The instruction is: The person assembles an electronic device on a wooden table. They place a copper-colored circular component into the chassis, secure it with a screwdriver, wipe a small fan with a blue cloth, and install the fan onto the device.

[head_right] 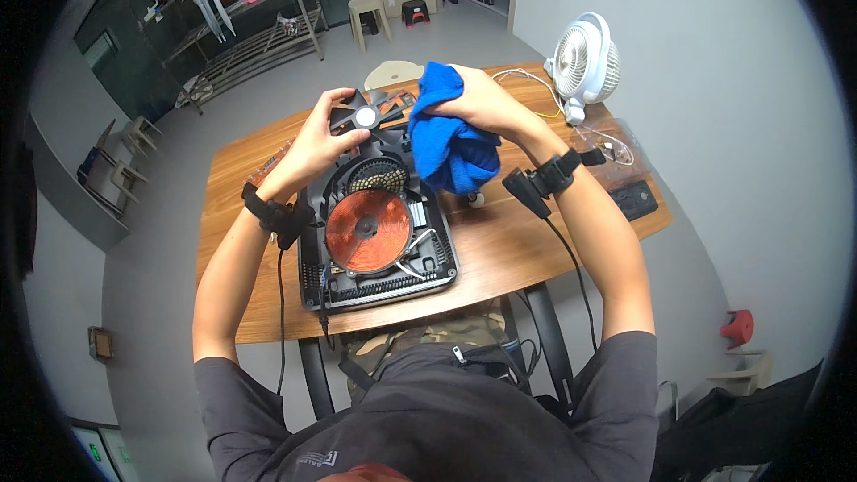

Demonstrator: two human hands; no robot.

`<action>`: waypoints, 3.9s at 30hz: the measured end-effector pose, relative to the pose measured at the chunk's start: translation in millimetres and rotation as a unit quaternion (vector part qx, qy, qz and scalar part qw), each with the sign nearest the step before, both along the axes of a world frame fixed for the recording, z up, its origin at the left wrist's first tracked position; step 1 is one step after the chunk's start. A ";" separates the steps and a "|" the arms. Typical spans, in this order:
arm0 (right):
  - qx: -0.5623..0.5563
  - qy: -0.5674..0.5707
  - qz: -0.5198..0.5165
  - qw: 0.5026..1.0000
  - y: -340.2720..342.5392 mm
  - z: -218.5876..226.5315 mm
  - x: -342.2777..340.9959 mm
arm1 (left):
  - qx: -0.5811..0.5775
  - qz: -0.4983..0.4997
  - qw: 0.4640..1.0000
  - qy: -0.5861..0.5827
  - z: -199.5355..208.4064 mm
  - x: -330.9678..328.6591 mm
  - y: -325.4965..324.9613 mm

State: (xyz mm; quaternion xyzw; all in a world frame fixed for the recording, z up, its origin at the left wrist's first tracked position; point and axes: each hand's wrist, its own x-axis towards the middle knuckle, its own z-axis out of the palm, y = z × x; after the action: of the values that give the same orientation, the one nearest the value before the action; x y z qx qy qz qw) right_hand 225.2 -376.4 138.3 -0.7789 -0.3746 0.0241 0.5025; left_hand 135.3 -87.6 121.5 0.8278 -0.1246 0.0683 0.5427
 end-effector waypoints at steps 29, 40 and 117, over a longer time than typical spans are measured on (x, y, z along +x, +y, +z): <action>-0.367 -0.062 -0.154 0.915 -94.9 -121.9 75.8 | -0.032 0.082 0.994 0.058 5.6 -33.8 26.1; -0.136 -0.094 -0.111 0.980 30.3 -41.5 -21.6 | -0.129 0.143 0.981 0.030 -38.9 -9.6 4.1; -0.231 -0.085 0.236 0.940 116.6 -132.8 27.0 | 0.371 -0.043 0.928 0.007 -90.3 3.8 84.9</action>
State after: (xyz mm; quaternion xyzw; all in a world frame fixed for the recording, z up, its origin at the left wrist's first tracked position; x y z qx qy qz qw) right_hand 252.2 -259.8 5.5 -0.7620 -0.5731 0.1611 0.2550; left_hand 139.1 -2.7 31.2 0.9644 -0.1727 -0.0115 0.2001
